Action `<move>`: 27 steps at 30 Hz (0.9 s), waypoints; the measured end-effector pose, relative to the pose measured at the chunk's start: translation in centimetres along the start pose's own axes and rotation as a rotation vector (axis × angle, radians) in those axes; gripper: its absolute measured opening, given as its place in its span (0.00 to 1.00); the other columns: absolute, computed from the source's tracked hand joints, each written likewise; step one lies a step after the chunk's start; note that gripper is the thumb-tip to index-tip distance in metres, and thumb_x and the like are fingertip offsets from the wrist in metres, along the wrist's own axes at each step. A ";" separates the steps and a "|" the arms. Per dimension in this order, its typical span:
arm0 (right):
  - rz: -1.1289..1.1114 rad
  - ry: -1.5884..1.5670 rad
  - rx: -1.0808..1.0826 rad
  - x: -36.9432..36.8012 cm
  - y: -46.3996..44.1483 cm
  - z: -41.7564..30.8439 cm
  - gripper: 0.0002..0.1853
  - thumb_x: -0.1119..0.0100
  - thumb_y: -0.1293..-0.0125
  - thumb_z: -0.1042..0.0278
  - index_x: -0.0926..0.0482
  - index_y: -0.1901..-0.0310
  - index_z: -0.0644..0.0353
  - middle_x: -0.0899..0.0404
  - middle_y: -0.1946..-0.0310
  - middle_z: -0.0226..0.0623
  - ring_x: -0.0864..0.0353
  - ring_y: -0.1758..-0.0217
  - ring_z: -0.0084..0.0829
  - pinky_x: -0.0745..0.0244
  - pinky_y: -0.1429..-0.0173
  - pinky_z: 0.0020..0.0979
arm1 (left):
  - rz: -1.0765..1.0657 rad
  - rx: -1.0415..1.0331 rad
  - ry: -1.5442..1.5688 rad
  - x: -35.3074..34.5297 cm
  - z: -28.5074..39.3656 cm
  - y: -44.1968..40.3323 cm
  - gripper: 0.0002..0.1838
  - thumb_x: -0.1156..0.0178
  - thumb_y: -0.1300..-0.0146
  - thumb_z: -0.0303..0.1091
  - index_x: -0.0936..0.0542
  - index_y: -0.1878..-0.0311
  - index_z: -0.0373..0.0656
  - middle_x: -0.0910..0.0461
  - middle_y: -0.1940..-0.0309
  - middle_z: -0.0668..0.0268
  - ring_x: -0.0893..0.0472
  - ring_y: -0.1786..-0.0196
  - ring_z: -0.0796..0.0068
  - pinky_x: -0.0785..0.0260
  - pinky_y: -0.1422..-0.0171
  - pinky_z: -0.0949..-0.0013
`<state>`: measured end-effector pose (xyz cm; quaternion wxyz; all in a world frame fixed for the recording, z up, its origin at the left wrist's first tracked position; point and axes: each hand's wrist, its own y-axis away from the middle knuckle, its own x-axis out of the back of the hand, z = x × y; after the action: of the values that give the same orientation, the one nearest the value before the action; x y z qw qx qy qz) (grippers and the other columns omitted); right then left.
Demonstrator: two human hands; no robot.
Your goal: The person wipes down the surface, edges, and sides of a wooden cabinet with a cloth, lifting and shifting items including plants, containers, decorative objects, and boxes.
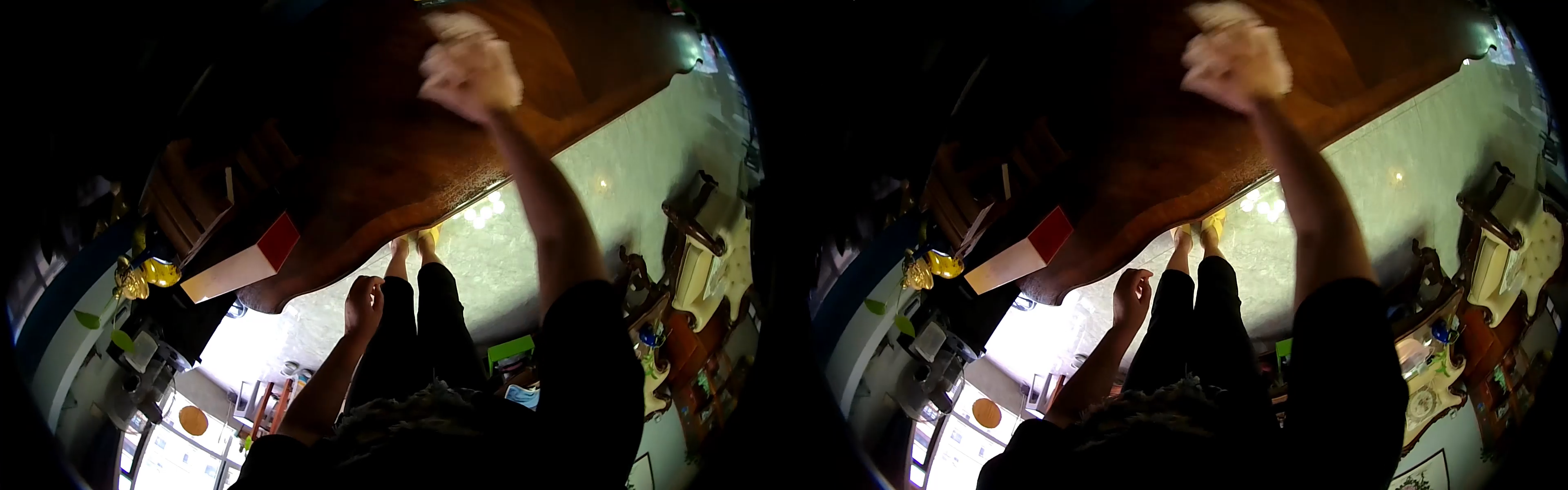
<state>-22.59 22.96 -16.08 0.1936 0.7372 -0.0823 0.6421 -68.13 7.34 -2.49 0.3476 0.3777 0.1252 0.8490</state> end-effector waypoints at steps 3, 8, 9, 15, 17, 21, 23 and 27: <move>0.410 0.422 -0.147 0.7 0.2 12.1 0.36 0.61 0.23 0.35 0.42 0.18 0.37 0.39 0.19 0.37 0.46 0.15 0.43 0.49 0.17 0.50 | -0.011 0.036 0.042 -0.1 0.3 0.9 0.09 0.41 0.33 0.19 0.17 0.54 0.41 0.17 0.65 0.60 0.19 0.66 0.64 0.25 0.61 0.65; 0.446 0.212 -0.585 -0.1 6.9 10.0 0.36 0.55 0.23 0.37 0.43 0.17 0.38 0.44 0.17 0.43 0.50 0.13 0.51 0.52 0.16 0.57 | -0.089 0.028 0.118 -0.3 0.2 1.3 0.07 0.41 0.29 0.23 0.16 0.52 0.41 0.16 0.64 0.61 0.19 0.66 0.68 0.27 0.63 0.68; 0.331 0.265 -0.615 -0.7 8.0 6.9 0.38 0.54 0.23 0.37 0.43 0.17 0.41 0.45 0.17 0.45 0.49 0.13 0.53 0.52 0.16 0.58 | -0.086 0.020 0.108 -0.3 0.4 1.0 0.07 0.41 0.29 0.23 0.16 0.52 0.42 0.17 0.65 0.62 0.19 0.67 0.68 0.28 0.63 0.68; 0.184 -0.137 -0.039 -2.5 10.1 -14.8 0.40 0.43 0.33 0.29 0.37 0.22 0.28 0.45 0.16 0.35 0.58 0.11 0.49 0.60 0.15 0.64 | -0.140 -0.056 0.026 -0.4 1.5 0.1 0.07 0.40 0.28 0.24 0.16 0.52 0.43 0.18 0.68 0.62 0.21 0.70 0.68 0.29 0.64 0.68; 0.150 -0.253 0.323 -2.1 9.5 -18.8 0.40 0.39 0.37 0.27 0.34 0.23 0.22 0.45 0.16 0.31 0.61 0.10 0.46 0.63 0.15 0.67 | -0.171 -0.067 -0.024 -0.2 2.4 -0.8 0.07 0.40 0.28 0.24 0.16 0.51 0.43 0.18 0.68 0.62 0.21 0.70 0.68 0.29 0.64 0.67; 0.171 -0.217 0.611 -3.2 5.6 -14.0 0.40 0.37 0.41 0.24 0.29 0.28 0.25 0.37 0.23 0.26 0.51 0.15 0.41 0.54 0.19 0.60 | -0.083 -0.156 -0.070 0.0 3.1 -1.0 0.07 0.40 0.29 0.24 0.16 0.51 0.43 0.18 0.68 0.58 0.19 0.65 0.59 0.25 0.58 0.60; 0.284 -0.282 0.382 0.8 4.8 -5.4 0.40 0.36 0.42 0.23 0.26 0.31 0.31 0.30 0.29 0.26 0.41 0.21 0.38 0.43 0.24 0.52 | -0.088 -0.162 -0.093 0.2 2.2 -0.2 0.07 0.40 0.28 0.25 0.16 0.51 0.43 0.18 0.67 0.58 0.19 0.65 0.58 0.25 0.58 0.59; 0.228 0.154 -0.249 4.7 7.3 8.0 0.39 0.46 0.33 0.25 0.30 0.25 0.32 0.38 0.20 0.32 0.43 0.18 0.43 0.46 0.22 0.51 | -0.180 -0.111 -0.131 0.5 0.5 2.8 0.08 0.41 0.27 0.26 0.16 0.50 0.43 0.15 0.62 0.59 0.17 0.62 0.61 0.23 0.56 0.63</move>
<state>-17.15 13.79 -10.98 0.2147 0.6423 -0.2292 0.6992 -69.42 5.68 -0.56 0.4503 0.3999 0.0884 0.7934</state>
